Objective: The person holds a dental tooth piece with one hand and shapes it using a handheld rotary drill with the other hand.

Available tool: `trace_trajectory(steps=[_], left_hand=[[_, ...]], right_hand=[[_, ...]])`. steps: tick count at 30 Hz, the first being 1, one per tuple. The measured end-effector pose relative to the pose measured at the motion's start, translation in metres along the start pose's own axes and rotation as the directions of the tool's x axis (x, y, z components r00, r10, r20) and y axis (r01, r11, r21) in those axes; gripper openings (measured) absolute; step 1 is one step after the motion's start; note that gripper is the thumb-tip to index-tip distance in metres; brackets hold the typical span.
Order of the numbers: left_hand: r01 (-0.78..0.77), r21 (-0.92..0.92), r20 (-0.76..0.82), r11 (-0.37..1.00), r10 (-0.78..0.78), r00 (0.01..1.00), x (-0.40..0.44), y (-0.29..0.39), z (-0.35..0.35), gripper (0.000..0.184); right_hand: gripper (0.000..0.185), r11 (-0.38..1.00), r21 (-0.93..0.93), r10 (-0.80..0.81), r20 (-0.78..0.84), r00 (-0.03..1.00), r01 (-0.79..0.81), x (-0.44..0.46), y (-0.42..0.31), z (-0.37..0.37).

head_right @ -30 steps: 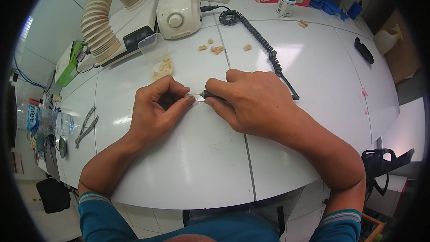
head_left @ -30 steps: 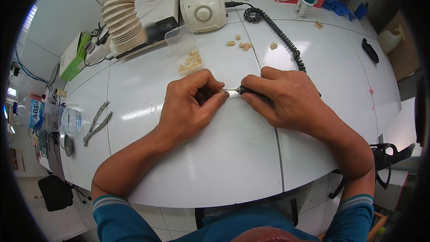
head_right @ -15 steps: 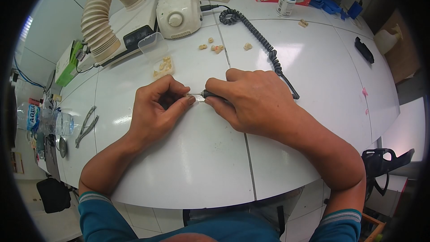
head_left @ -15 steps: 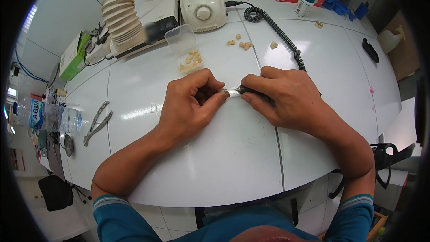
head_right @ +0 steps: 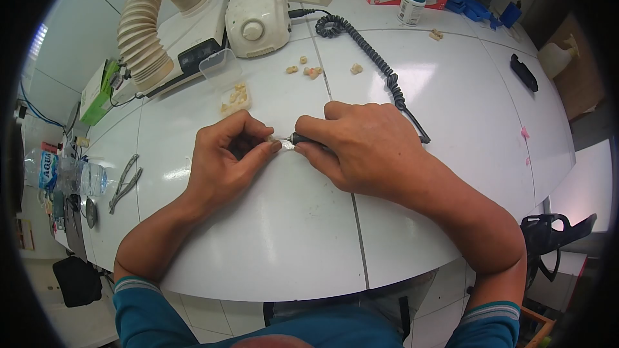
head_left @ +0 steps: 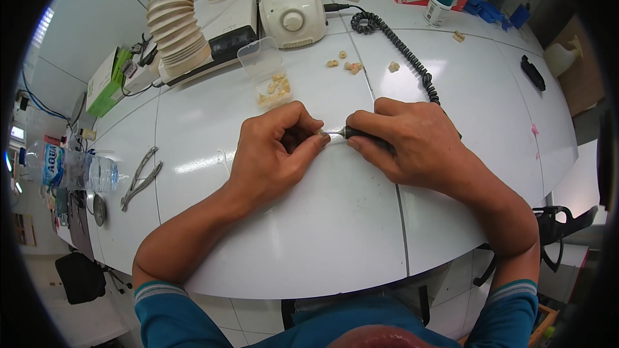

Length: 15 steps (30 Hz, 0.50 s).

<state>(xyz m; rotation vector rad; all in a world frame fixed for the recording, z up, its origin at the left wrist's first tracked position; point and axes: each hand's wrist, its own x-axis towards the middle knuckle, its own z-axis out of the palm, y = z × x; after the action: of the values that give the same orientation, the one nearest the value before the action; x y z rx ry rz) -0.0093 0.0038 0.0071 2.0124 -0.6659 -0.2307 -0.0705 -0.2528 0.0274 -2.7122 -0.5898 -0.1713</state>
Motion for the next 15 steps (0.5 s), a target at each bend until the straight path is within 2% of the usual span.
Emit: trace_trajectory(steps=[15], left_hand=[[-0.006, -0.001, 0.009, 1.0, 0.006, 1.0, -0.0001, -0.0005, -0.0002, 0.015]], right_hand=[[0.02, 1.0, -0.004, -0.003, 0.001, 1.0, 0.003, 0.0, -0.0001, -0.0002]])
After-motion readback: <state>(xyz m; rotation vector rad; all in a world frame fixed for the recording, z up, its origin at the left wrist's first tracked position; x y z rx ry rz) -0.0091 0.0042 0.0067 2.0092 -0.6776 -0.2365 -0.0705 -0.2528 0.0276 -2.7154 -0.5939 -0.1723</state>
